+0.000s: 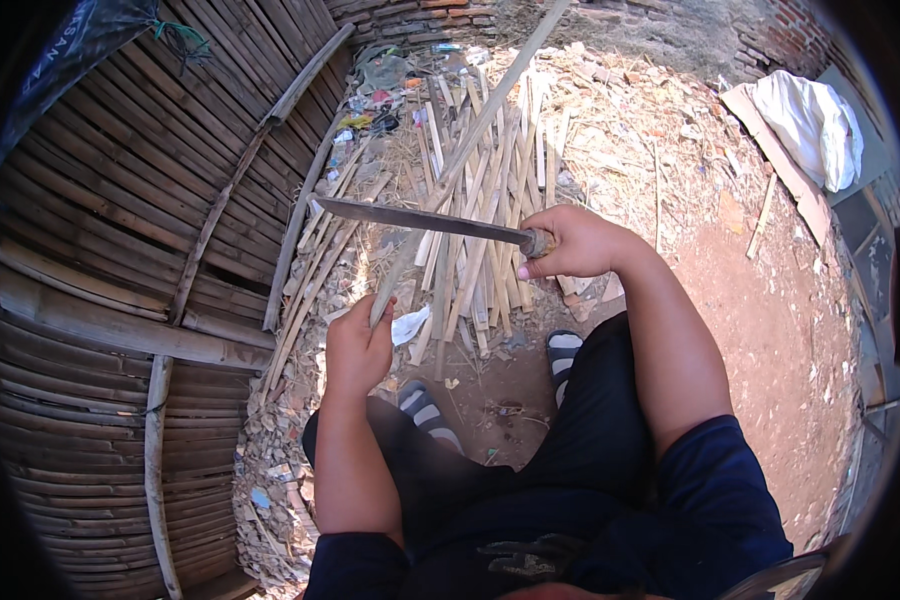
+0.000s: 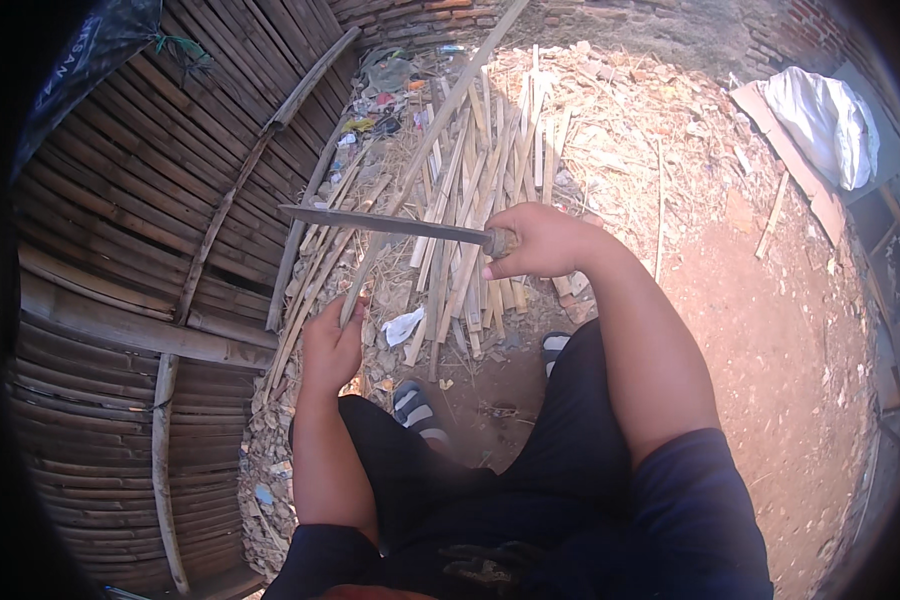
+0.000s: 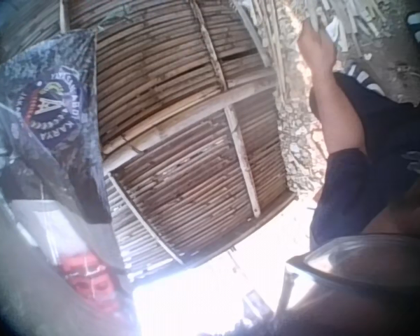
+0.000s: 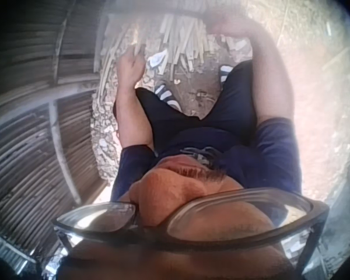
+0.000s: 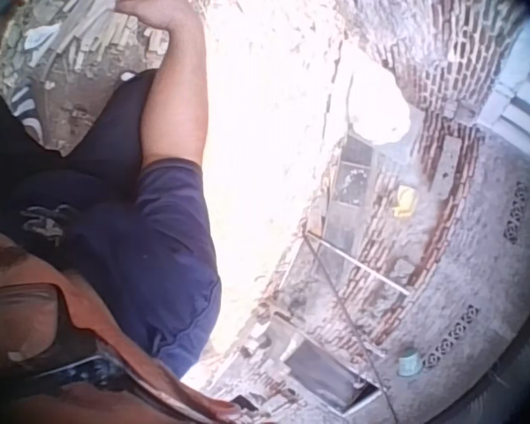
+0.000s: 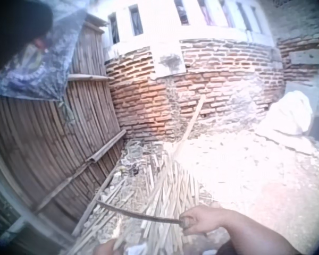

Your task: The person shaves thin layers off a bamboo slat using a large bladed tool held in the right hand.

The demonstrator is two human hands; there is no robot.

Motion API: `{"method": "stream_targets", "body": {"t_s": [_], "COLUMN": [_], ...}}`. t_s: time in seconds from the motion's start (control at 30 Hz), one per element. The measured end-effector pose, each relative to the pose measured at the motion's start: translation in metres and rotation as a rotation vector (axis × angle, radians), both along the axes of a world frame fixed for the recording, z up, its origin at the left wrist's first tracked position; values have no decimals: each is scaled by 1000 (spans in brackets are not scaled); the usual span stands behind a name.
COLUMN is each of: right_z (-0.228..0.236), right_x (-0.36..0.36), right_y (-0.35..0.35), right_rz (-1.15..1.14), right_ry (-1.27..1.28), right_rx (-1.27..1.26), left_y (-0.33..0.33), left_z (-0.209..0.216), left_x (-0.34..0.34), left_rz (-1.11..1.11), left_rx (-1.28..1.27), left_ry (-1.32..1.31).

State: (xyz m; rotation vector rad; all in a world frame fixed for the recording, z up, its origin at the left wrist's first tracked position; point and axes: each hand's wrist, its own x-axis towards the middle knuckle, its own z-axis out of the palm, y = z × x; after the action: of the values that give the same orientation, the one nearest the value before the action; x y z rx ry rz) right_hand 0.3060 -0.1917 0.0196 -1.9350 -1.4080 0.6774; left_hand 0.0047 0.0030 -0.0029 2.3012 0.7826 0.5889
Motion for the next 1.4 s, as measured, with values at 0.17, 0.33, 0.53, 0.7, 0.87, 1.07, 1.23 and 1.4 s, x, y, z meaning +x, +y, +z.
{"method": "stream_targets", "body": {"t_s": [0.17,0.33,0.53,0.7,0.87,1.07,1.23,1.4], "right_z": [21,26,12,13,15,20,29,27], "right_x": [5,-3,-10,-7,-2,-17,-14,-13], "right_y": [-7,-2,7,7,1,7,2,5], "right_rz": [-213,-144,-1,-107,-279,-202,-336,-316], "right_ry": [378,487,328,390,565,315,411,310], "right_rx": [-73,-172,-185,-41,122,-78,-2,27], "left_y": [0,2,3,-1,4,6,2,6], "left_z": [4,-3,-3,2,-7,-8,-2,-12], "left_x": [-3,-2,-1,-4,-4,-3,-4,0], "left_rz": [7,-10,14,63,15,67,68,36], "left_rx": [-43,-54,-102,-268,-134,-116,-82,-37], "left_ry": [46,4,18,-10,-83,-25,-7,-45]}}
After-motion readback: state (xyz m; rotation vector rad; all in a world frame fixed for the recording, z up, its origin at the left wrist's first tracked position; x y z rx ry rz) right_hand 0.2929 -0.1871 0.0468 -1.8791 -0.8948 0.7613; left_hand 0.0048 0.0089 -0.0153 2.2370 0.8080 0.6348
